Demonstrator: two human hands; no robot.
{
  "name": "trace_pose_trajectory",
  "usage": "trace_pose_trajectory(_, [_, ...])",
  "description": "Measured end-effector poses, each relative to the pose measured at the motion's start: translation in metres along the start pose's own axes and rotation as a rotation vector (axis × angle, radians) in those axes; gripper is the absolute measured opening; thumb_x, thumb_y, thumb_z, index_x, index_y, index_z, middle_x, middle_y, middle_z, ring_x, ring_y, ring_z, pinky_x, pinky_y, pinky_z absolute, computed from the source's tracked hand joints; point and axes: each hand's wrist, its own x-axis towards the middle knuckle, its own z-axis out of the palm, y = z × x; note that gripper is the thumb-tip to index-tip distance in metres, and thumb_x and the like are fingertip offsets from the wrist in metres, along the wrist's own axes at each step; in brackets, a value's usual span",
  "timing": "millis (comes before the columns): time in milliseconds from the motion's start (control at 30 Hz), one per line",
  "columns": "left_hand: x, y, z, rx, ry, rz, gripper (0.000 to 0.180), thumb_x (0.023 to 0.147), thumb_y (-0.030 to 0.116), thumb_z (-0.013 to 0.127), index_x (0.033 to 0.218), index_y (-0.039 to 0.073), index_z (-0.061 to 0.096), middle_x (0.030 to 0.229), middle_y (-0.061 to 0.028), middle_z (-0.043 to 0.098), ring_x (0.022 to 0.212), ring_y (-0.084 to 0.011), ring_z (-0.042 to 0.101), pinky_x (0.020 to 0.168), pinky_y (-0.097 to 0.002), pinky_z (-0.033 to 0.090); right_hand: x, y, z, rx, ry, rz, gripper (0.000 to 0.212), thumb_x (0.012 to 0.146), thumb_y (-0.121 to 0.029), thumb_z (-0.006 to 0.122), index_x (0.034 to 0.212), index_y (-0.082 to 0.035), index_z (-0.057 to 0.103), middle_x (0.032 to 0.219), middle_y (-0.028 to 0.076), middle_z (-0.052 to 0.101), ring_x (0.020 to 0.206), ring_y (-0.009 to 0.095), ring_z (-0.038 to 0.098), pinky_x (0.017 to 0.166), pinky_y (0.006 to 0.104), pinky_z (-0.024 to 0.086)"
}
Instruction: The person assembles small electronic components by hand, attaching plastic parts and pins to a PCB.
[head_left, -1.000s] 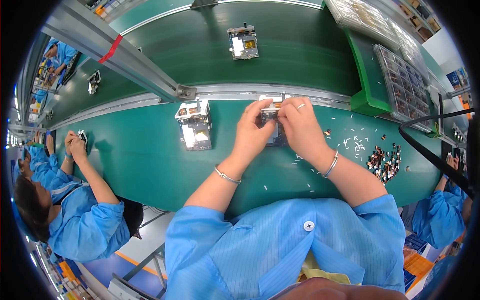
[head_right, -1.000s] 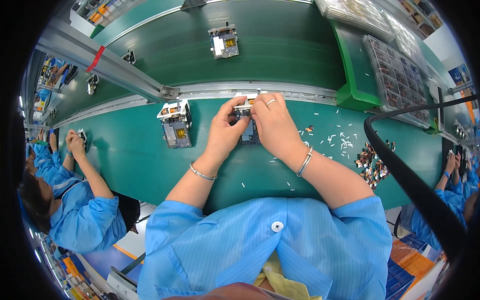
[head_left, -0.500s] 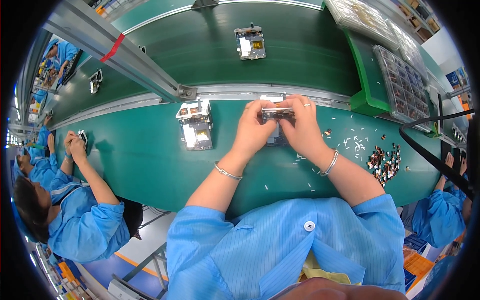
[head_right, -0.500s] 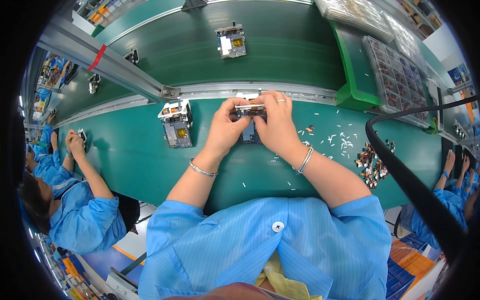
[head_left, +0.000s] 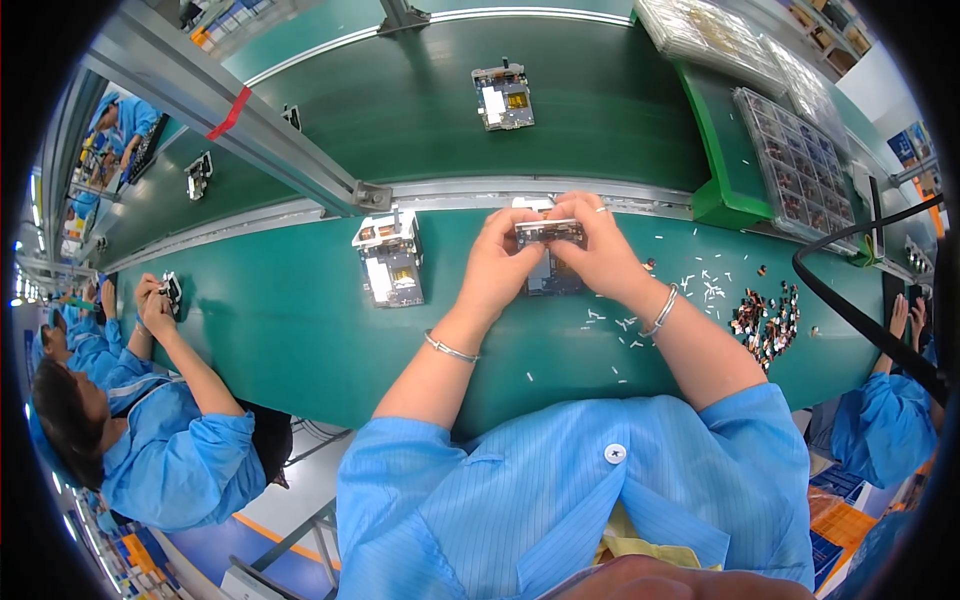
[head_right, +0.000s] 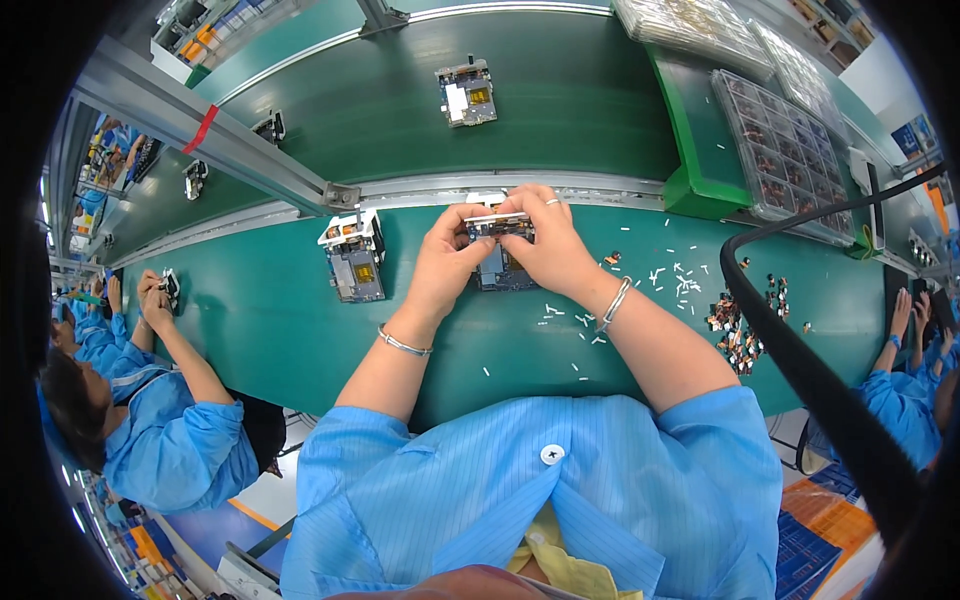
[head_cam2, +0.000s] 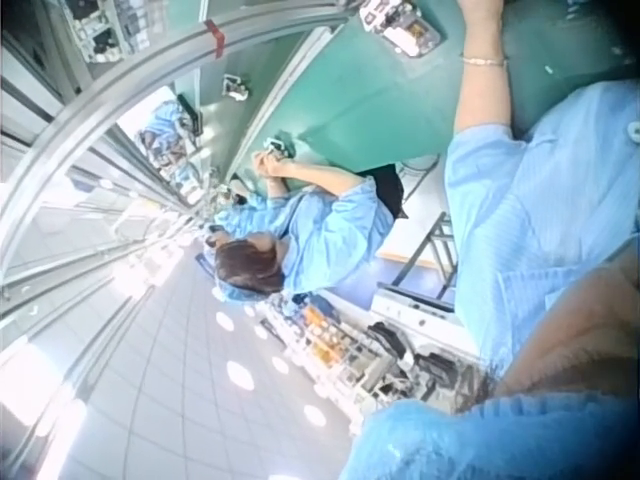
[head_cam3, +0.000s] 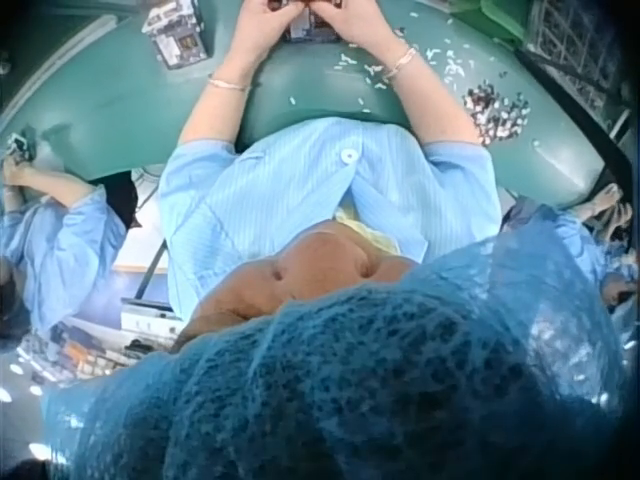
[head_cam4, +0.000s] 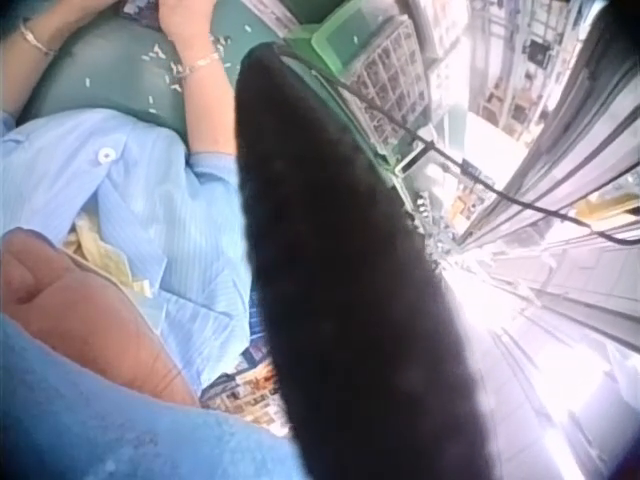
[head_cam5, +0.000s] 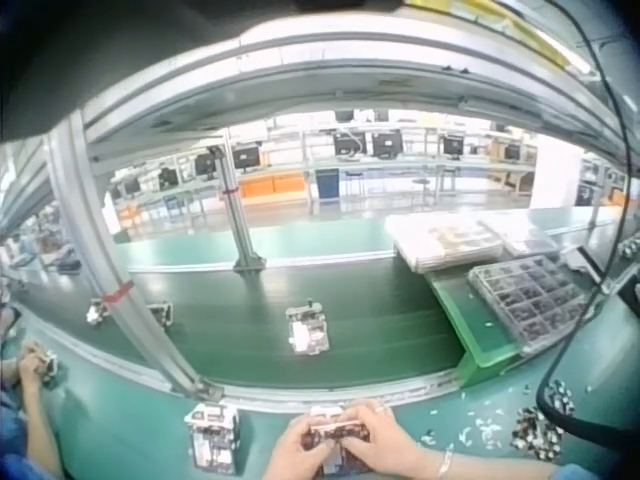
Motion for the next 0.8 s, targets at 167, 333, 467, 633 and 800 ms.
trace_pose_trajectory(167, [0.005,0.001,-0.001,0.017,-0.017,-0.050,0.032,0.084,-0.003,0.062,0.115,0.005,0.058,0.105,-0.0016,0.062,0.095,-0.0091,0.058,0.085,-0.0241,0.047,0.009,-0.001,-0.019,0.052,-0.082,0.156,0.025,0.077,0.002,0.066,0.100,-0.006,0.059,0.122,0.010,0.048,0.109,0.023,0.050,0.090,0.0333,0.045])
trace_pose_trajectory(333, [0.038,0.033,0.004,0.078,-0.022,-0.143,0.047,0.079,0.007,0.068,0.125,0.007,0.055,0.118,-0.0100,0.056,0.094,-0.0146,0.057,0.080,-0.0279,0.050,0.034,0.005,-0.063,0.035,-0.138,0.138,0.020,0.076,0.009,0.063,0.090,-0.004,0.059,0.117,0.009,0.049,0.108,0.019,0.053,0.090,0.0295,0.048])
trace_pose_trajectory(467, [0.112,0.019,0.010,0.594,0.295,0.224,0.060,0.076,0.020,0.068,0.131,0.011,0.049,0.136,-0.0217,0.044,0.121,-0.0322,0.045,0.099,-0.0441,0.040,0.070,0.023,-0.108,-0.112,0.051,0.110,0.019,0.075,0.007,0.065,0.090,-0.002,0.060,0.111,0.012,0.054,0.103,0.027,0.056,0.091,0.0340,0.047])
trace_pose_trajectory(633, [0.185,0.035,0.038,0.967,0.455,0.234,0.073,0.072,0.029,0.071,0.139,0.020,0.043,0.150,-0.0226,0.026,0.126,-0.0506,0.035,0.102,-0.0527,0.036,0.084,0.047,-0.130,-0.303,0.174,0.013,0.019,0.081,0.006,0.058,0.097,-0.002,0.063,0.121,0.014,0.056,0.111,0.029,0.056,0.098,0.0353,0.044])
trace_pose_trajectory(800, [0.206,0.023,0.018,0.949,0.299,0.136,0.073,0.069,0.030,0.070,0.137,0.019,0.047,0.149,-0.0196,0.027,0.117,-0.0476,0.047,0.098,-0.0473,0.044,0.038,0.018,-0.110,-0.410,0.159,-0.048,0.011,0.084,-0.002,0.059,0.093,-0.001,0.065,0.115,0.017,0.061,0.113,0.034,0.054,0.097,0.0390,0.044])
